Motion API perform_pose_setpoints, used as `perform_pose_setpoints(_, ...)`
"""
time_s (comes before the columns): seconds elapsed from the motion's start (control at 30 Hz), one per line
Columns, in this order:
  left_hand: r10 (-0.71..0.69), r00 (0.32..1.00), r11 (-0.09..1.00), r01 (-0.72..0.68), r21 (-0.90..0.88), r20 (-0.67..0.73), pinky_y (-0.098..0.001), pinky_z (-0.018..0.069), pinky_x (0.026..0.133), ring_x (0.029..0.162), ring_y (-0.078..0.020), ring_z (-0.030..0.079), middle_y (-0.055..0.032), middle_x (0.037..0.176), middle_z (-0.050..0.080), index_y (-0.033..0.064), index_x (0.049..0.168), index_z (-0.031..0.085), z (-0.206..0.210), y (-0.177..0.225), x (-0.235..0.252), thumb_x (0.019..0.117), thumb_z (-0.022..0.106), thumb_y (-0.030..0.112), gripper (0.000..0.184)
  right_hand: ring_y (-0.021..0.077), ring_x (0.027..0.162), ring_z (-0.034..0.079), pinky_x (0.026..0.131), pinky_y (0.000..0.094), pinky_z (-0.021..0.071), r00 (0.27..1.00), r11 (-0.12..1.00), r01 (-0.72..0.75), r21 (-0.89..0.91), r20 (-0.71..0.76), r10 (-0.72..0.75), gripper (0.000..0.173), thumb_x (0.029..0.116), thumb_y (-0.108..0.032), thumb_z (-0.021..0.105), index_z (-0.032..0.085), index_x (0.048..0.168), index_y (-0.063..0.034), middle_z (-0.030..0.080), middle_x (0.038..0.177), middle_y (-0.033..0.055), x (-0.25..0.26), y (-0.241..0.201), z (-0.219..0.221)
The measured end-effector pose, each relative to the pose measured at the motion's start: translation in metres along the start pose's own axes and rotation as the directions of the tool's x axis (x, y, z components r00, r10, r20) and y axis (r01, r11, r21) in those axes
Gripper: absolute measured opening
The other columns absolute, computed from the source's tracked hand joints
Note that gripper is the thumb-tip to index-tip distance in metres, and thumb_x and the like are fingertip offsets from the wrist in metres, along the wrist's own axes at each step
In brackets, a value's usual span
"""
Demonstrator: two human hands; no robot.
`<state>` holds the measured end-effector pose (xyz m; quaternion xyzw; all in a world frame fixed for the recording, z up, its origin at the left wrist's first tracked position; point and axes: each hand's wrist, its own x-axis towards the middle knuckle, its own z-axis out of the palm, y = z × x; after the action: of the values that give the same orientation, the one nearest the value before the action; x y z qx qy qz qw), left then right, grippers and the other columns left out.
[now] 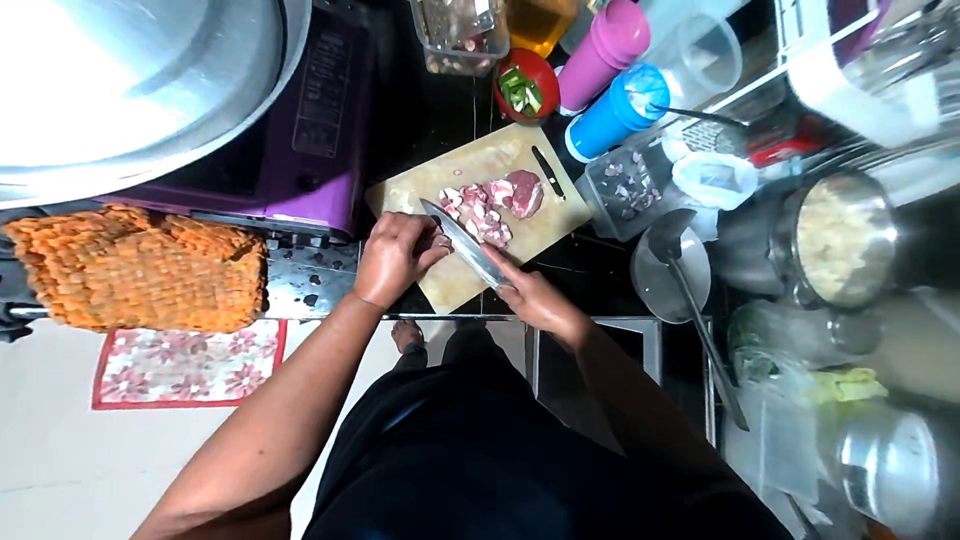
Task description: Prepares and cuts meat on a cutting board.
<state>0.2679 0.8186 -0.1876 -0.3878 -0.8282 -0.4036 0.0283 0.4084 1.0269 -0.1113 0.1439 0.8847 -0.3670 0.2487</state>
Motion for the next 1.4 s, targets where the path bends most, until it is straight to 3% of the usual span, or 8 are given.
perform_pose_setpoints(0.1, 0.006, 0.998, 0.998, -0.003, -0.055, 0.057, -0.051, 0.0492, 0.102, 0.113, -0.0383, 0.064, -0.0186, 0.114, 0.071, 0.0011, 0.122, 0.069, -0.009, -0.002, -0.002, 0.0895, 0.076, 0.04, 0.051, 0.0345, 0.081, 0.068, 0.082, 0.0516, 0.0547, 0.994, 0.981, -0.113, -0.16, -0.021, 0.111, 0.068, 0.1096, -0.018, 0.047, 0.013, 0.166, -0.0333, 0.07, 0.089, 0.0195, -0.014, -0.018, -0.004)
perform_pose_setpoints(0.5, 0.018, 0.999, 0.995, -0.013, 0.103, -0.044, -0.0528, 0.0532, 0.09, 0.1, -0.0432, 0.066, -0.0231, 0.098, 0.068, -0.005, 0.098, 0.069, 0.006, -0.003, 0.001, 0.0951, 0.063, 0.019, 0.025, 0.0368, 0.093, 0.071, 0.082, 0.052, 0.0551, 0.98, 0.869, -0.173, -0.464, 0.006, 0.199, 0.075, 0.108, -0.013, 0.042, 0.0, 0.166, -0.0382, 0.072, 0.094, 0.0158, -0.018, -0.064, 0.022)
perform_pose_setpoints(0.9, -0.034, 0.999, 0.988, 0.03, 0.15, 0.023, -0.0564, 0.0531, 0.09, 0.1, -0.0459, 0.066, -0.0261, 0.099, 0.069, -0.0079, 0.101, 0.07, 0.002, 0.008, 0.006, 0.0917, 0.07, 0.021, 0.03, 0.0392, 0.077, 0.07, 0.068, 0.0563, 0.0565, 0.996, 0.9, -0.078, -0.429, -0.061, 0.058, 0.092, 0.101, -0.004, 0.051, -0.006, 0.165, -0.0363, 0.07, 0.082, 0.0176, 0.04, -0.079, 0.028)
perform_pose_setpoints(0.97, -0.068, 0.997, 0.986, 0.064, 0.151, 0.026, -0.057, 0.0536, 0.09, 0.101, -0.0458, 0.066, -0.0255, 0.101, 0.069, -0.0053, 0.101, 0.071, 0.003, 0.012, 0.007, 0.0913, 0.073, 0.016, 0.024, 0.0404, 0.082, 0.071, 0.073, 0.0584, 0.0571, 0.999, 0.953, -0.008, -0.304, -0.041, -0.005, 0.09, 0.1008, -0.004, 0.055, 0.001, 0.166, -0.0357, 0.071, 0.094, 0.0205, 0.03, -0.056, 0.02)
perform_pose_setpoints(1.03, -0.122, 0.992, 0.982, 0.116, 0.147, 0.034, -0.0572, 0.054, 0.09, 0.103, -0.0453, 0.067, -0.0245, 0.103, 0.07, -0.0034, 0.101, 0.073, 0.002, 0.018, 0.007, 0.0921, 0.071, 0.01, 0.016, 0.0401, 0.101, 0.07, 0.088, 0.059, 0.0566, 0.995, 0.989, 0.087, -0.123, -0.028, -0.091, 0.079, 0.1023, -0.005, 0.057, 0.019, 0.166, -0.0316, 0.067, 0.125, 0.0234, 0.014, -0.025, 0.008)
perform_pose_setpoints(1.07, -0.153, 0.987, 0.98, 0.144, 0.135, 0.058, -0.0581, 0.054, 0.091, 0.104, -0.0452, 0.067, -0.0244, 0.104, 0.071, -0.0031, 0.102, 0.074, -0.001, 0.021, 0.009, 0.0936, 0.069, 0.007, 0.014, 0.0371, 0.106, 0.069, 0.094, 0.0559, 0.0555, 0.996, 0.993, 0.085, -0.084, -0.014, -0.086, 0.074, 0.1039, -0.008, 0.057, 0.023, 0.165, -0.0318, 0.066, 0.129, 0.0214, 0.006, -0.014, 0.0)
perform_pose_setpoints(1.2, -0.181, 0.968, 0.983, 0.169, 0.077, 0.174, -0.0593, 0.0544, 0.092, 0.103, -0.0419, 0.07, -0.0229, 0.102, 0.072, -0.0035, 0.1, 0.073, -0.018, 0.041, 0.026, 0.0934, 0.062, -0.003, 0.013, 0.0347, 0.082, 0.068, 0.082, 0.0533, 0.0546, 0.995, 0.989, -0.083, -0.119, -0.067, 0.075, 0.068, 0.1089, -0.017, 0.048, 0.016, 0.166, -0.0361, 0.07, 0.089, 0.0185, -0.021, -0.015, -0.016)
perform_pose_setpoints(1.4, -0.04, 0.909, 0.997, 0.008, 0.079, 0.415, -0.0596, 0.0509, 0.097, 0.112, -0.0424, 0.063, -0.0239, 0.112, 0.067, -0.002, 0.103, 0.074, -0.036, 0.078, 0.098, 0.0942, 0.067, 0.003, 0.013, 0.0364, 0.085, 0.07, 0.08, 0.0553, 0.055, 0.998, 0.983, -0.058, -0.177, -0.046, 0.051, 0.07, 0.1086, -0.015, 0.046, 0.012, 0.166, -0.0392, 0.071, 0.087, 0.0161, -0.024, -0.036, -0.002)
